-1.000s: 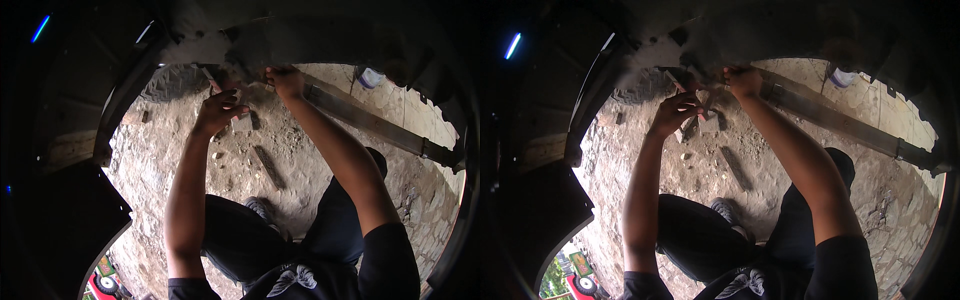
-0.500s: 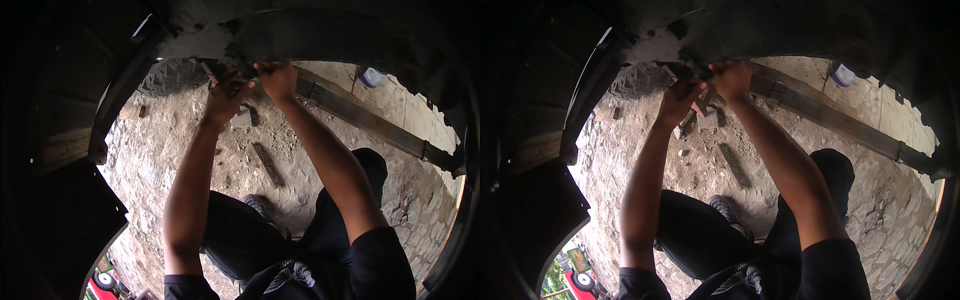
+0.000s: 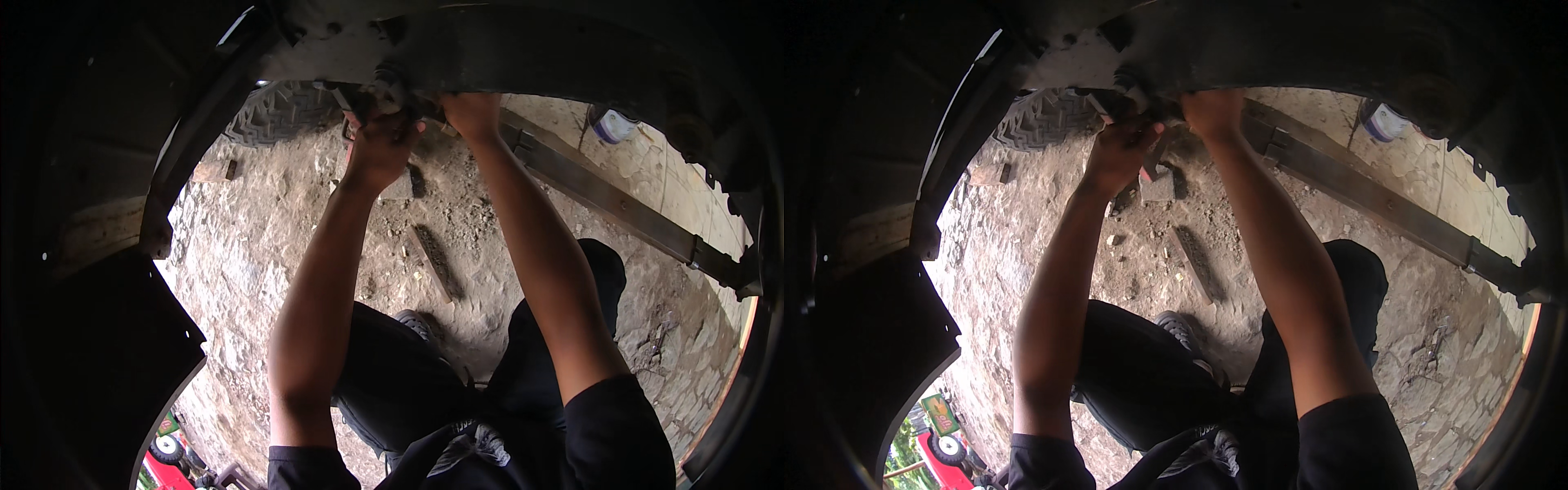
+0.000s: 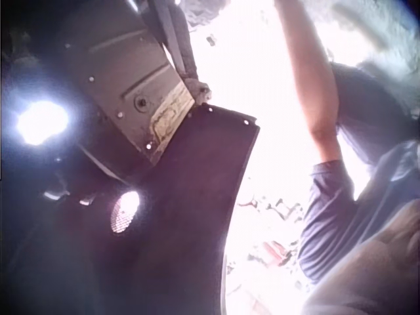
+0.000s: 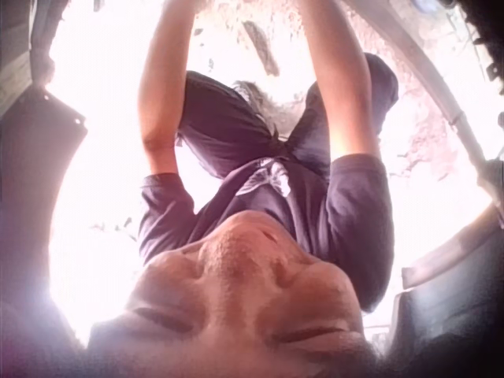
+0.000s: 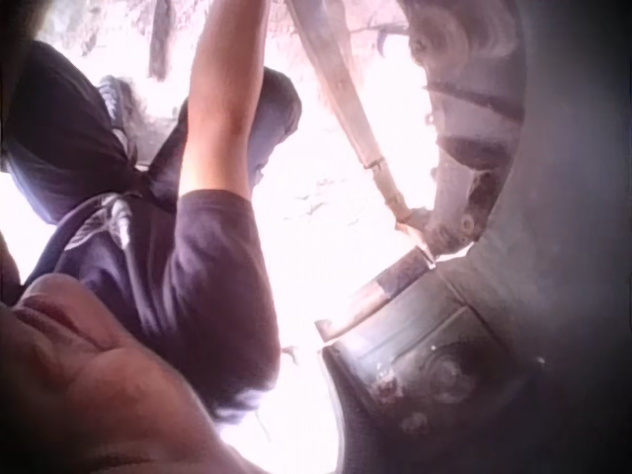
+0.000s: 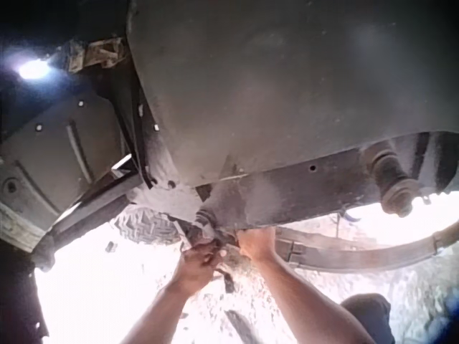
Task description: The person crouches under a vehicle and uses a small metal tool to scrape and pry at a component on the undercarriage. They repeatedly scrape the same area and occasionally pause to inspect the spot.
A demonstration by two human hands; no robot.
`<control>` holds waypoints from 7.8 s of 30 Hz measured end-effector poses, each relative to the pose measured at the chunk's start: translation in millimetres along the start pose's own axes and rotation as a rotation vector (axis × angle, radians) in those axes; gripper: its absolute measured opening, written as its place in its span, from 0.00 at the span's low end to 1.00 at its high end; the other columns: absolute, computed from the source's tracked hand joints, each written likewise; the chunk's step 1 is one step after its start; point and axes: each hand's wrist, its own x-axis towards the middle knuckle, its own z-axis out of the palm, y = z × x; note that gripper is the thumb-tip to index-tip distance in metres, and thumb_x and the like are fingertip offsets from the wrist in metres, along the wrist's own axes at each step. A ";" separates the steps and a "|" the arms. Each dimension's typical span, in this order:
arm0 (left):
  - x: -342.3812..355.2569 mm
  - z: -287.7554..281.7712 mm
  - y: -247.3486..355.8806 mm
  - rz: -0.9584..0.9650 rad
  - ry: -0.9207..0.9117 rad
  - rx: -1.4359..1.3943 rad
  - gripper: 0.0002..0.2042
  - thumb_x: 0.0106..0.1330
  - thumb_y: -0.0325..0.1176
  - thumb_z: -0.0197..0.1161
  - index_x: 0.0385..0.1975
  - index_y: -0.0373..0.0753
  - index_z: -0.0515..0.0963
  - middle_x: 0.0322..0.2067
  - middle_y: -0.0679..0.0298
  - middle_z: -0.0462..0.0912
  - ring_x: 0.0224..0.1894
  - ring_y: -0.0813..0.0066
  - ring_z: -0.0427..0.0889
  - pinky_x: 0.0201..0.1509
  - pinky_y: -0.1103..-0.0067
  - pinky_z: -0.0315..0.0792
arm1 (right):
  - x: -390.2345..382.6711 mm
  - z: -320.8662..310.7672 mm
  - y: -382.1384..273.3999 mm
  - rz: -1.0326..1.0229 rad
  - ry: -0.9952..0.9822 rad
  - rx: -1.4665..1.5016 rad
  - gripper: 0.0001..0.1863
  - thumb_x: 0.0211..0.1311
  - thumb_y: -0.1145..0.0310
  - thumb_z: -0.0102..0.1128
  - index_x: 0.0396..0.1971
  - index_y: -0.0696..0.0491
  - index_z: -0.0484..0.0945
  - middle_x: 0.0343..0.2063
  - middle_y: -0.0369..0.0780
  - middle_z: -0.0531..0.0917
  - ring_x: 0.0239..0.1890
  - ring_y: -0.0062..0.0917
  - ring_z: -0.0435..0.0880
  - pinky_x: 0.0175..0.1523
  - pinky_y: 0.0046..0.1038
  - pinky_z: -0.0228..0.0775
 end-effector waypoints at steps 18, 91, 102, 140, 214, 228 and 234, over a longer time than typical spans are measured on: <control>-14.3 -3.7 -11.3 -0.128 -0.179 -0.079 0.17 0.75 0.37 0.63 0.61 0.42 0.81 0.44 0.53 0.87 0.45 0.65 0.86 0.51 0.73 0.78 | -24.3 -14.0 -40.5 0.301 -0.076 0.223 0.15 0.49 0.61 0.77 0.27 0.59 0.86 0.25 0.48 0.88 0.33 0.47 0.89 0.41 0.43 0.78; 3.2 22.5 -33.4 0.007 0.005 0.060 0.18 0.66 0.30 0.64 0.56 0.51 0.84 0.47 0.55 0.83 0.45 0.66 0.88 0.49 0.73 0.83 | -16.7 7.0 -17.8 0.284 -0.291 -0.222 0.16 0.50 0.54 0.81 0.27 0.51 0.89 0.31 0.41 0.91 0.36 0.42 0.90 0.46 0.39 0.81; 0.4 16.9 -16.8 -0.115 -0.094 0.093 0.13 0.67 0.31 0.64 0.50 0.45 0.87 0.50 0.53 0.83 0.41 0.66 0.88 0.48 0.74 0.83 | -17.8 6.0 -16.6 0.457 -0.327 -0.148 0.24 0.48 0.48 0.79 0.35 0.53 0.89 0.33 0.48 0.90 0.39 0.47 0.90 0.49 0.43 0.81; 5.2 12.7 -48.0 0.117 -0.214 0.143 0.13 0.66 0.25 0.65 0.50 0.40 0.85 0.49 0.58 0.83 0.47 0.69 0.85 0.48 0.75 0.80 | -34.7 17.0 -3.0 1.030 -0.060 0.651 0.09 0.56 0.71 0.78 0.33 0.57 0.86 0.26 0.40 0.86 0.24 0.24 0.82 0.29 0.28 0.73; 2.8 4.8 -9.4 0.185 -0.029 0.254 0.07 0.52 0.32 0.66 0.26 0.37 0.86 0.35 0.53 0.87 0.45 0.57 0.87 0.49 0.67 0.82 | -41.4 -6.9 -47.3 0.630 -0.025 0.140 0.14 0.55 0.55 0.80 0.30 0.50 0.92 0.30 0.42 0.92 0.35 0.36 0.92 0.45 0.37 0.81; 7.7 11.5 -17.1 0.184 -0.102 0.245 0.15 0.61 0.38 0.63 0.37 0.31 0.85 0.37 0.42 0.87 0.44 0.48 0.88 0.51 0.64 0.81 | -43.0 -17.0 -49.3 0.474 -0.082 0.031 0.17 0.58 0.49 0.76 0.29 0.50 0.92 0.27 0.44 0.90 0.31 0.40 0.91 0.40 0.40 0.80; 17.1 12.3 -10.6 0.154 -0.124 0.249 0.14 0.60 0.37 0.62 0.36 0.31 0.85 0.37 0.42 0.87 0.44 0.48 0.89 0.52 0.63 0.81 | -33.3 -16.2 -42.0 0.439 -0.101 0.017 0.16 0.60 0.50 0.75 0.28 0.48 0.92 0.28 0.44 0.90 0.31 0.40 0.91 0.39 0.40 0.80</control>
